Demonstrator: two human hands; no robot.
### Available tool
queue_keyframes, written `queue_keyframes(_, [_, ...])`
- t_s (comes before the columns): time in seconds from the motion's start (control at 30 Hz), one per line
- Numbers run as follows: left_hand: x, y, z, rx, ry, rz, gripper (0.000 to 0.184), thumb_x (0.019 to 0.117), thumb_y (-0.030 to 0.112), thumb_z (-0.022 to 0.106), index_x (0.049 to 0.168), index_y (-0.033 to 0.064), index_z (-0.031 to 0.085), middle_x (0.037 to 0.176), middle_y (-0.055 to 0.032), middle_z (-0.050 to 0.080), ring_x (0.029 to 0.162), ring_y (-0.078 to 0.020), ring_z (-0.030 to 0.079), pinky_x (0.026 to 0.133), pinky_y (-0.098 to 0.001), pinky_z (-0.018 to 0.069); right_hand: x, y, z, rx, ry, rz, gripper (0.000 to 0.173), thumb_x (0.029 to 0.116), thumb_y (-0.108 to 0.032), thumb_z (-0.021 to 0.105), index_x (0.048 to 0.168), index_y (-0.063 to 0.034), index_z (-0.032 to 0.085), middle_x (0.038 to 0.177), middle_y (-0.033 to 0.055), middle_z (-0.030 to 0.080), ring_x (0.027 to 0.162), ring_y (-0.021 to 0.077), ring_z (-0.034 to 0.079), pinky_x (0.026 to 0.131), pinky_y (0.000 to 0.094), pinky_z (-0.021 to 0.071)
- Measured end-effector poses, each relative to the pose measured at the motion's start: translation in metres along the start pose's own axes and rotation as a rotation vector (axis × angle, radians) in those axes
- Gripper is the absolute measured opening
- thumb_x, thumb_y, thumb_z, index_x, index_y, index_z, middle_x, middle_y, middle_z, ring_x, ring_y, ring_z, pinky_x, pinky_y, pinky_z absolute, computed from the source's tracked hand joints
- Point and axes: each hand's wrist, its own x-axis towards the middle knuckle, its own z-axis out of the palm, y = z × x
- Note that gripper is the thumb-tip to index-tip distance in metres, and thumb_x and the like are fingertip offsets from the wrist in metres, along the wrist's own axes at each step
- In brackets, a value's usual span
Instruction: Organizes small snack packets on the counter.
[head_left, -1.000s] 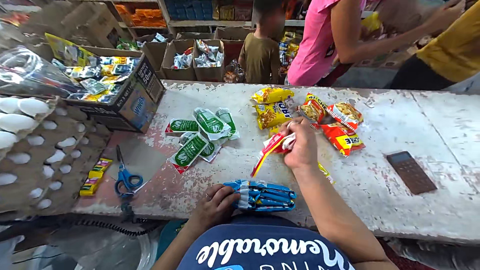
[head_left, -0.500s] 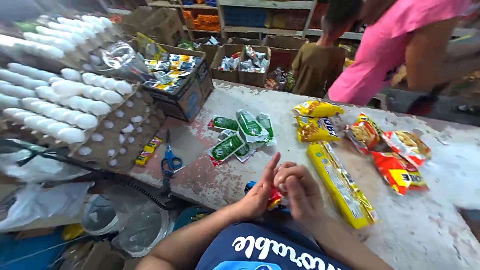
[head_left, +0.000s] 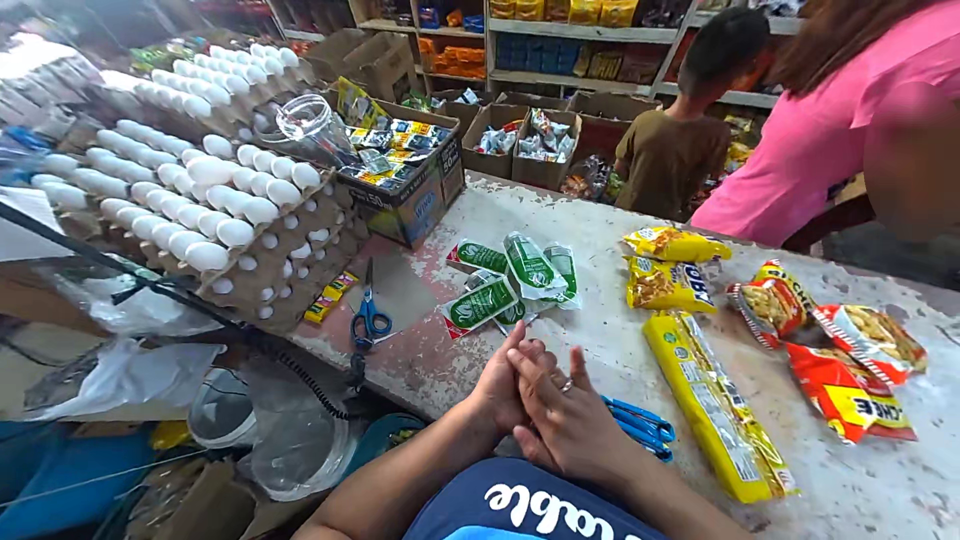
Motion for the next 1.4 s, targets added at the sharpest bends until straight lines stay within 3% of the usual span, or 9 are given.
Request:
queue_keyframes(0.27, [-0.004, 0.000, -0.003, -0.066, 0.007, -0.066, 0.055, 0.1120, 0.038, 0.025, 0.077, 0.0145, 0.060, 0.070, -0.0002, 0.065, 0.062, -0.0085, 0.065, 0.061, -0.0220, 0.0560, -0.012, 0.015, 0.000, 0.282, 0.315, -0.096, 0.025, 0.1064, -0.013, 0.051, 0.128, -0.0128, 0.063, 0.130, 0.0124, 0.061, 0.135, 0.0259, 0.052, 0.120, 0.0435, 0.0362])
queue_keyframes(0.43, [-0.015, -0.025, -0.010, 0.102, -0.081, -0.141, 0.057, 0.1113, 0.033, 0.017, 0.090, 0.0143, 0.067, 0.078, -0.0034, 0.070, 0.072, -0.0110, 0.069, 0.070, -0.0281, 0.0583, -0.003, 0.016, -0.006, -0.100, 0.316, 0.052, 0.021, 0.1030, -0.015, 0.054, 0.117, -0.0188, 0.069, 0.119, 0.0024, 0.068, 0.120, 0.0236, 0.058, 0.115, 0.0534, 0.0280])
queue_keyframes(0.6, [0.000, -0.016, -0.025, 0.764, -0.049, 0.432, 0.053, 0.1121, 0.035, 0.019, 0.089, 0.0161, 0.063, 0.075, 0.0097, 0.068, 0.070, -0.0003, 0.064, 0.067, -0.0202, 0.0554, 0.008, 0.009, -0.012, 0.378, 0.284, 0.440, 0.041, 0.0952, -0.046, 0.067, 0.117, -0.0113, 0.072, 0.118, 0.0115, 0.067, 0.121, 0.0311, 0.058, 0.107, 0.0575, 0.0387])
queue_keyframes(0.7, [0.014, 0.066, -0.039, 0.938, -0.053, 0.768, 0.051, 0.1074, 0.054, 0.030, 0.074, 0.0306, 0.062, 0.066, 0.0171, 0.060, 0.058, 0.0038, 0.055, 0.055, -0.0174, 0.0480, -0.004, 0.028, -0.025, 0.833, 0.366, 0.691, 0.060, 0.0883, -0.037, 0.076, 0.131, 0.0011, 0.058, 0.123, 0.0123, 0.063, 0.114, 0.0173, 0.061, 0.095, 0.0390, 0.0523])
queue_keyframes(0.83, [0.037, 0.203, -0.083, 1.160, 0.466, 0.961, 0.073, 0.1066, 0.055, 0.000, 0.100, 0.0136, 0.060, 0.079, 0.0038, 0.061, 0.070, -0.0061, 0.059, 0.067, -0.0276, 0.0524, -0.036, 0.046, -0.030, 0.612, 0.168, 0.607, 0.038, 0.0996, -0.029, 0.065, 0.122, 0.0020, 0.065, 0.118, 0.0156, 0.067, 0.109, 0.0220, 0.065, 0.095, 0.0403, 0.0549])
queue_keyframes(0.9, [0.043, 0.249, -0.112, 1.422, 0.717, 0.846, 0.058, 0.1112, 0.036, 0.016, 0.137, 0.0038, 0.056, 0.128, -0.0143, 0.061, 0.116, -0.0217, 0.059, 0.102, -0.0421, 0.0476, -0.040, 0.041, -0.022, 0.505, -0.076, 0.574, 0.038, 0.1014, -0.033, 0.061, 0.123, -0.0026, 0.070, 0.128, 0.0165, 0.066, 0.121, 0.0307, 0.062, 0.103, 0.0505, 0.0500])
queue_keyframes(0.97, [0.052, 0.273, -0.132, 1.695, 0.989, 0.671, 0.045, 0.1084, 0.027, 0.038, 0.138, -0.0014, 0.057, 0.149, -0.0279, 0.047, 0.137, -0.0418, 0.046, 0.112, -0.0598, 0.0376, -0.038, 0.035, -0.013, 0.424, -0.167, 0.499, 0.032, 0.1030, -0.025, 0.057, 0.123, -0.0055, 0.071, 0.133, 0.0173, 0.064, 0.125, 0.0363, 0.060, 0.103, 0.0555, 0.0481])
queue_keyframes(1.27, [0.044, 0.280, -0.145, 1.807, 1.294, 0.708, 0.055, 0.0885, 0.009, 0.071, 0.138, -0.0052, 0.050, 0.132, -0.0287, 0.060, 0.126, -0.0405, 0.059, 0.108, -0.0547, 0.0447, -0.004, 0.048, -0.015, 0.451, -0.495, 0.381, 0.049, 0.0971, -0.001, 0.051, 0.138, -0.0230, 0.066, 0.145, 0.0213, 0.053, 0.129, 0.0446, 0.053, 0.100, 0.0605, 0.0470])
queue_keyframes(1.4, [0.044, 0.280, -0.128, 1.872, 1.346, 0.507, 0.075, 0.0862, 0.010, 0.075, 0.149, -0.0069, 0.038, 0.151, -0.0386, 0.036, 0.138, -0.0512, 0.043, 0.111, -0.0594, 0.0402, 0.015, 0.055, -0.021, 0.486, -0.656, 0.436, 0.044, 0.0988, -0.004, 0.051, 0.138, -0.0189, 0.064, 0.143, 0.0193, 0.053, 0.128, 0.0428, 0.052, 0.099, 0.0582, 0.0476])
